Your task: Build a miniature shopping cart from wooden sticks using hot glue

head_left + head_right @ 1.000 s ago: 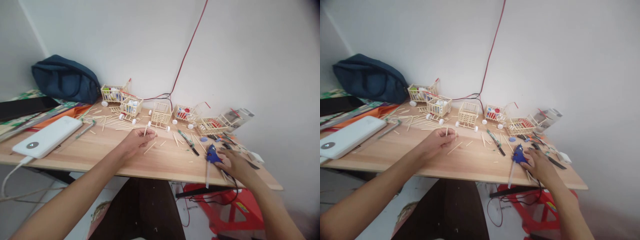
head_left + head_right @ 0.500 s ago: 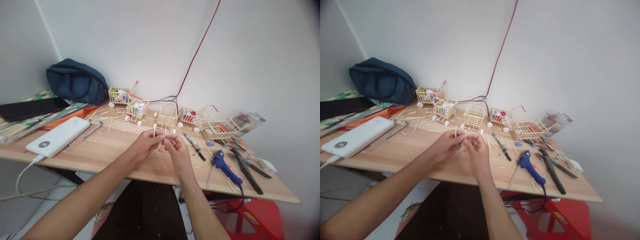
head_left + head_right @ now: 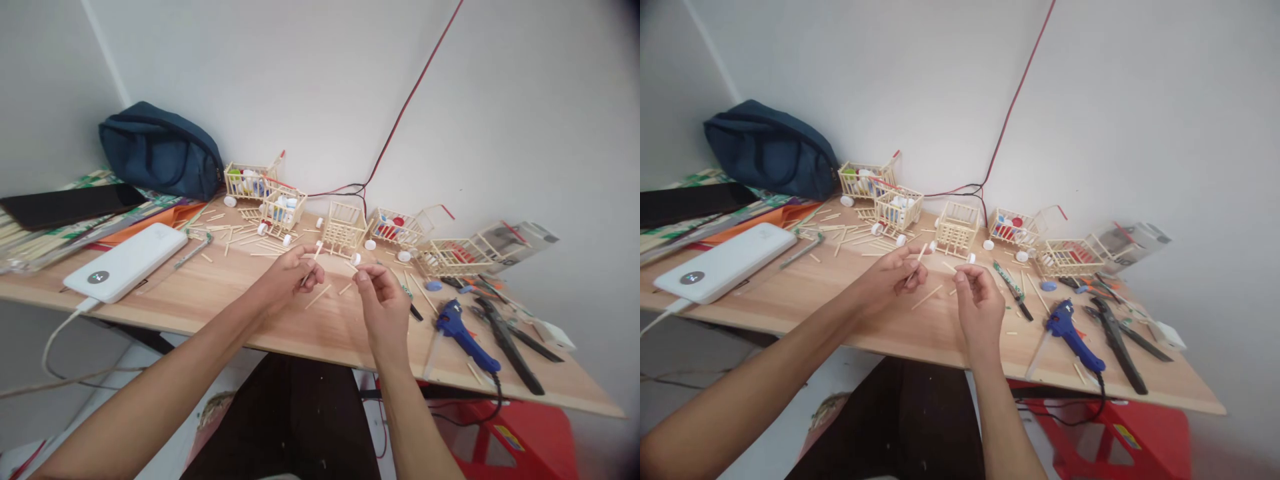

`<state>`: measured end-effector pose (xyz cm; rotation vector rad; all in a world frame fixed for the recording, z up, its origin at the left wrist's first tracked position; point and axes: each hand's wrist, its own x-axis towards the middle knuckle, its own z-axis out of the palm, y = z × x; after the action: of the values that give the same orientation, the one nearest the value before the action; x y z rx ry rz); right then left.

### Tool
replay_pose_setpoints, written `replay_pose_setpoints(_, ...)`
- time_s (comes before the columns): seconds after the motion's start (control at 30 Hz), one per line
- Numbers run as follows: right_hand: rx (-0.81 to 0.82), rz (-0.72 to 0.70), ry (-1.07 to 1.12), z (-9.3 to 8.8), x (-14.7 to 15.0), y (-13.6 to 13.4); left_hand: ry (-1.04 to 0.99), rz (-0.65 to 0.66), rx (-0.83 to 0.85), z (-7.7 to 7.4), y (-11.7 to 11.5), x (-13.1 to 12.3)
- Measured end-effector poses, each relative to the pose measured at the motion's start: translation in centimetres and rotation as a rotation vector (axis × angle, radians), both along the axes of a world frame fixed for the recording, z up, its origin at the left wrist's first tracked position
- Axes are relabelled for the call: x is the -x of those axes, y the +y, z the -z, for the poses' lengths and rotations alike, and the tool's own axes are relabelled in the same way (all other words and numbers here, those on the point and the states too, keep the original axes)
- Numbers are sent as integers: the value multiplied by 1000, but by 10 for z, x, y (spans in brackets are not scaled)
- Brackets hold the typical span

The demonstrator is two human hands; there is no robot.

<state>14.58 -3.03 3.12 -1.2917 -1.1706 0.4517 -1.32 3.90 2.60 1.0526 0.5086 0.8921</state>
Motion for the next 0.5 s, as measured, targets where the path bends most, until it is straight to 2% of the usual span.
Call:
replay_pose_setpoints(0.13, -12, 9, -74, 8, 6, 3, -3, -12, 7, 3, -1, 1)
replay_pose_setpoints(0.27, -28, 105, -166, 16, 7, 7, 20, -56, 65, 8, 0, 0)
replay_pose_setpoints(0.5, -89, 117, -276, 16, 11, 10, 86, -90, 103, 10, 0, 1)
